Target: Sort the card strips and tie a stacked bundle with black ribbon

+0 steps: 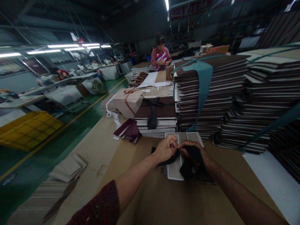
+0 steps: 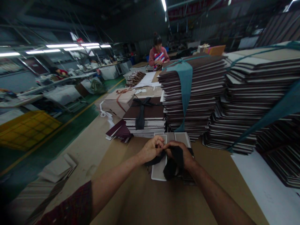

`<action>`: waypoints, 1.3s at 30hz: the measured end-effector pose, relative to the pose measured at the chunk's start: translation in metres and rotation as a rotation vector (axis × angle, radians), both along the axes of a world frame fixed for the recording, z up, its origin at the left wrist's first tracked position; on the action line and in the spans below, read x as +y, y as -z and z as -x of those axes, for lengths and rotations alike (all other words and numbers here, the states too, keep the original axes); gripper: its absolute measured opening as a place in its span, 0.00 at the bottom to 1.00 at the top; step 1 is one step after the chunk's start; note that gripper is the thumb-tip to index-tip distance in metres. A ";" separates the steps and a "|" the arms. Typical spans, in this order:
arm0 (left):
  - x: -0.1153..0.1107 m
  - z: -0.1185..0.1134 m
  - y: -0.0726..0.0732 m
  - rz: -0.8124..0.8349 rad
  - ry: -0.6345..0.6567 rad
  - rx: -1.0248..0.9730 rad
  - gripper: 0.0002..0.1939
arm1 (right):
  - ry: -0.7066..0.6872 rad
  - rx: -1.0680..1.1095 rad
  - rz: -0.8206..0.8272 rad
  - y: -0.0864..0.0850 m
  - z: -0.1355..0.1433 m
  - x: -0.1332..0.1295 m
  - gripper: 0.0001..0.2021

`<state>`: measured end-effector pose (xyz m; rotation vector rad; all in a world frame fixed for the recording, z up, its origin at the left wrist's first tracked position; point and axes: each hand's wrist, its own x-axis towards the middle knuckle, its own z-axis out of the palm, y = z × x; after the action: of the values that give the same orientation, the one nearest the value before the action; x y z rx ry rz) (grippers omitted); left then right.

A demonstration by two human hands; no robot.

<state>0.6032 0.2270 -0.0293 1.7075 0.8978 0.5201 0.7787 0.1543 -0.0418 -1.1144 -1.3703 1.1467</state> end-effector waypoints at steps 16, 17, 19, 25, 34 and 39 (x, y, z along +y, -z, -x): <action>-0.001 0.006 -0.039 0.156 0.154 0.104 0.12 | 0.193 -0.898 -0.396 0.003 0.012 -0.011 0.06; 0.000 0.006 -0.038 0.176 0.132 0.108 0.12 | 0.193 -0.878 -0.409 0.004 0.012 -0.012 0.06; 0.002 0.006 -0.033 0.173 0.059 0.117 0.14 | 0.181 -0.828 -0.424 0.005 0.010 -0.014 0.07; 0.003 0.000 -0.023 -0.009 0.028 0.218 0.14 | 0.173 -0.681 -0.471 0.006 0.009 -0.014 0.07; 0.023 0.009 -0.061 -0.893 0.511 0.676 0.06 | 0.309 -1.006 -0.454 0.004 0.008 -0.021 0.14; 0.027 0.016 -0.060 -0.837 0.479 0.699 0.05 | 0.206 -0.925 -0.267 0.005 -0.003 -0.033 0.11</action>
<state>0.5875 0.2536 0.0303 2.8715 0.7222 -0.0849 0.7818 0.1211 -0.0466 -1.6208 -1.9546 0.2441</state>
